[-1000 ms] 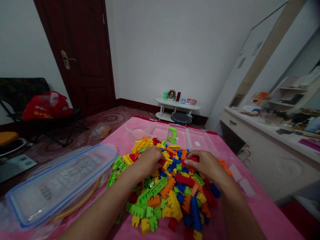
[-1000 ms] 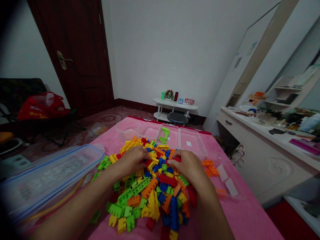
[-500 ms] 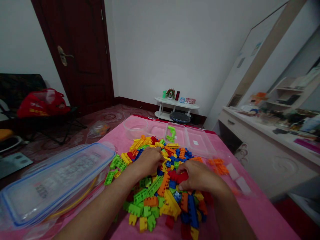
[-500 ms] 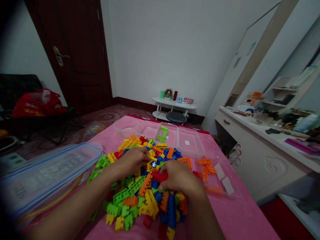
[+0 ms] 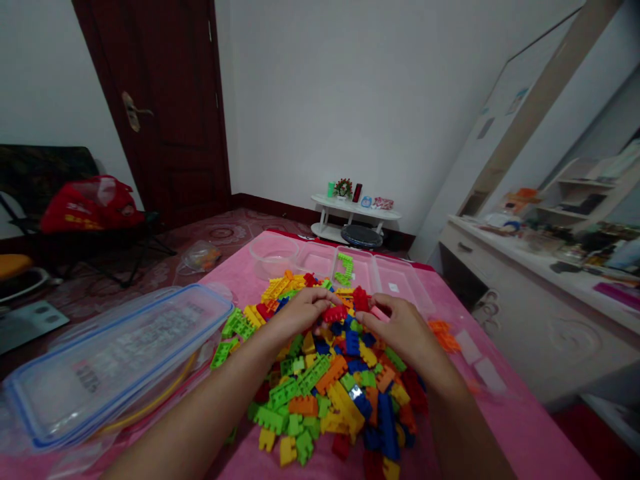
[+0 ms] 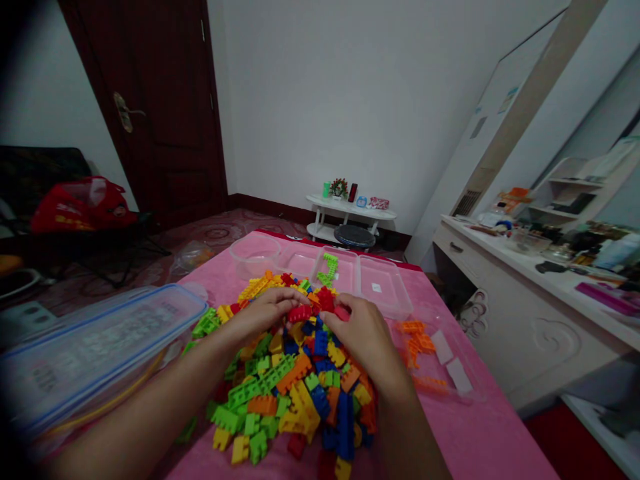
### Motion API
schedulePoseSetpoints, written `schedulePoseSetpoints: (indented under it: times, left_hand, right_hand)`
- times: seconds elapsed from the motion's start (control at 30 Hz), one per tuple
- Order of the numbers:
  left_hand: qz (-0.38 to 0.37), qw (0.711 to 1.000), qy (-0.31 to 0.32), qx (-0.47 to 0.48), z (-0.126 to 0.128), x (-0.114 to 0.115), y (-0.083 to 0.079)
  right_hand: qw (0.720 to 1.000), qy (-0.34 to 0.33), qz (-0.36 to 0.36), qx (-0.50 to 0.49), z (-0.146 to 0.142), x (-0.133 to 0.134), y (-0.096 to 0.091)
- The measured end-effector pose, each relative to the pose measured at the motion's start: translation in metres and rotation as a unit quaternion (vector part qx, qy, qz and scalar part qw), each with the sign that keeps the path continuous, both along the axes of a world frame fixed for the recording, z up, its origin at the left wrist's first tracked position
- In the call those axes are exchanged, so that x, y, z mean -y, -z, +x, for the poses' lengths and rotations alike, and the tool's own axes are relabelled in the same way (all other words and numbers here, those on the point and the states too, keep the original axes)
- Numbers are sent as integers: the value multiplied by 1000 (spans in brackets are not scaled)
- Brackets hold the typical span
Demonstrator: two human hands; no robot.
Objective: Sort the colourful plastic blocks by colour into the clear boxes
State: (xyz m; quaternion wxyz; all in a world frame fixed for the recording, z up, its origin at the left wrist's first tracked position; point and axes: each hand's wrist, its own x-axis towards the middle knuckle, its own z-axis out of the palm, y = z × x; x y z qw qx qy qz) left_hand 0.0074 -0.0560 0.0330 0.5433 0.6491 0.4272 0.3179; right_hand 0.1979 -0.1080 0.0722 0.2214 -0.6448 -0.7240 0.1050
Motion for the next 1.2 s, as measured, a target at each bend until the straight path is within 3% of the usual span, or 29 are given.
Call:
schedulePoseSetpoints:
  times: [0.1,0.27,0.53,0.73,0.83,1.0,1.2]
  left_hand:
    - [-64,993,18,93,7,7,3]
    - [30,997,54,45,10,8,11]
    - [-4,997,-26,78,2,0,-1]
    - [-64,971,-103,208,-15,-15,-3]
    - [-89,948,-138,274,-23,-27,-10]
    - [-102,918,-206,323,-31,-62,-35]
    - [-32,942,-237,236,-19,-114,-49]
  right_hand:
    - [1000,-14,-7,-17,-9,-2,5]
    - [998,-27,-59,-14,-16,-1,11]
    - [994,-66,-82,6,-10,-2,15]
    - [990,-101,-94,-10,-10,-4,26]
    - [991,-106,-80,-21,-10,-5,26]
    - [990,-117,-74,-40,-8,-5,25]
    - [990,-119,-71,-35,-9,-4,23]
